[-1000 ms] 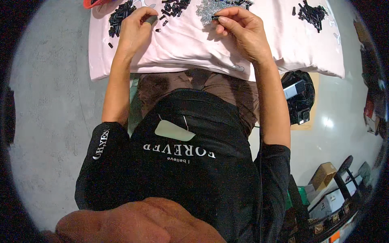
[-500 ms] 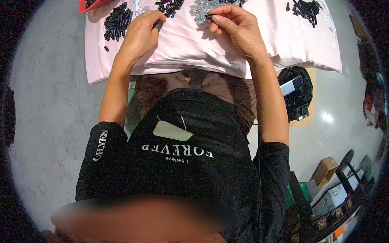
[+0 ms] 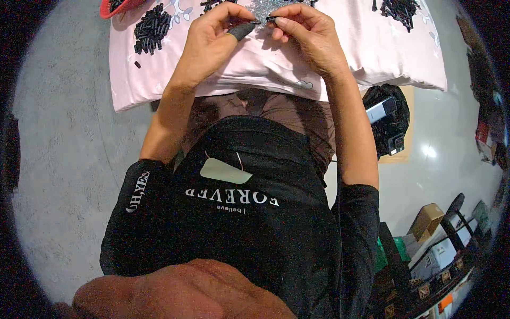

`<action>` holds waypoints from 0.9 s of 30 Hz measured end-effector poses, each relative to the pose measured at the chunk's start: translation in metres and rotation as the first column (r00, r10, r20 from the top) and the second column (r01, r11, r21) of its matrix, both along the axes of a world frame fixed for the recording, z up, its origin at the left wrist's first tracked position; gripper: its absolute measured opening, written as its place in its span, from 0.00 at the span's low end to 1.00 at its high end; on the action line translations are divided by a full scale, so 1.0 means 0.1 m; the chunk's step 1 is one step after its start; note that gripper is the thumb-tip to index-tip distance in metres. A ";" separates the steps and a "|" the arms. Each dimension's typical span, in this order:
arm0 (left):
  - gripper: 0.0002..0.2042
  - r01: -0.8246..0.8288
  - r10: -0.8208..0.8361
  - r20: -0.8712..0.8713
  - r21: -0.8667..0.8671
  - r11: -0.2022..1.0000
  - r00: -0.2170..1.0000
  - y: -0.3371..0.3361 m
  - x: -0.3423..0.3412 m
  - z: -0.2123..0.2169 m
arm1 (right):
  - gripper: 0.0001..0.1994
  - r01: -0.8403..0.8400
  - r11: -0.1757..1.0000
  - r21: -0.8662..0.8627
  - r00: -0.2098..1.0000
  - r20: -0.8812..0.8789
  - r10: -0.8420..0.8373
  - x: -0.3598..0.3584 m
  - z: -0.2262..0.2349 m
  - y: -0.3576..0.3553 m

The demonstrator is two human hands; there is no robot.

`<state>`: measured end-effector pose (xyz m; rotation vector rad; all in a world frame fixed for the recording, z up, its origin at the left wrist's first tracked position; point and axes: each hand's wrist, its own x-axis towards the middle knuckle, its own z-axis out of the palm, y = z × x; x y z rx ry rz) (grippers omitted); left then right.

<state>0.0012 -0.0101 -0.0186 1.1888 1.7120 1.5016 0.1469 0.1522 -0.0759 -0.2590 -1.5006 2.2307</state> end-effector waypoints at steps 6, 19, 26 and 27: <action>0.12 -0.039 0.052 -0.223 0.062 0.997 0.973 0.04 0.07 0.04 | 0.08 0.000 1.000 0.001 1.000 -0.007 0.000 0.00 0.00 0.00; 0.13 -0.025 0.076 -0.359 0.147 0.989 0.930 0.06 0.09 0.02 | 0.08 -0.029 1.000 -0.008 0.999 -0.038 0.028 0.00 -0.04 0.02; 0.07 -0.046 0.051 -0.038 0.118 0.992 0.998 0.06 0.16 -0.04 | 0.08 -0.022 1.000 -0.002 0.999 -0.050 0.022 0.00 -0.05 0.02; 0.07 -0.046 0.051 -0.038 0.119 0.992 0.998 0.06 0.16 -0.08 | 0.08 -0.020 1.000 0.003 0.998 -0.055 0.020 0.00 -0.05 0.02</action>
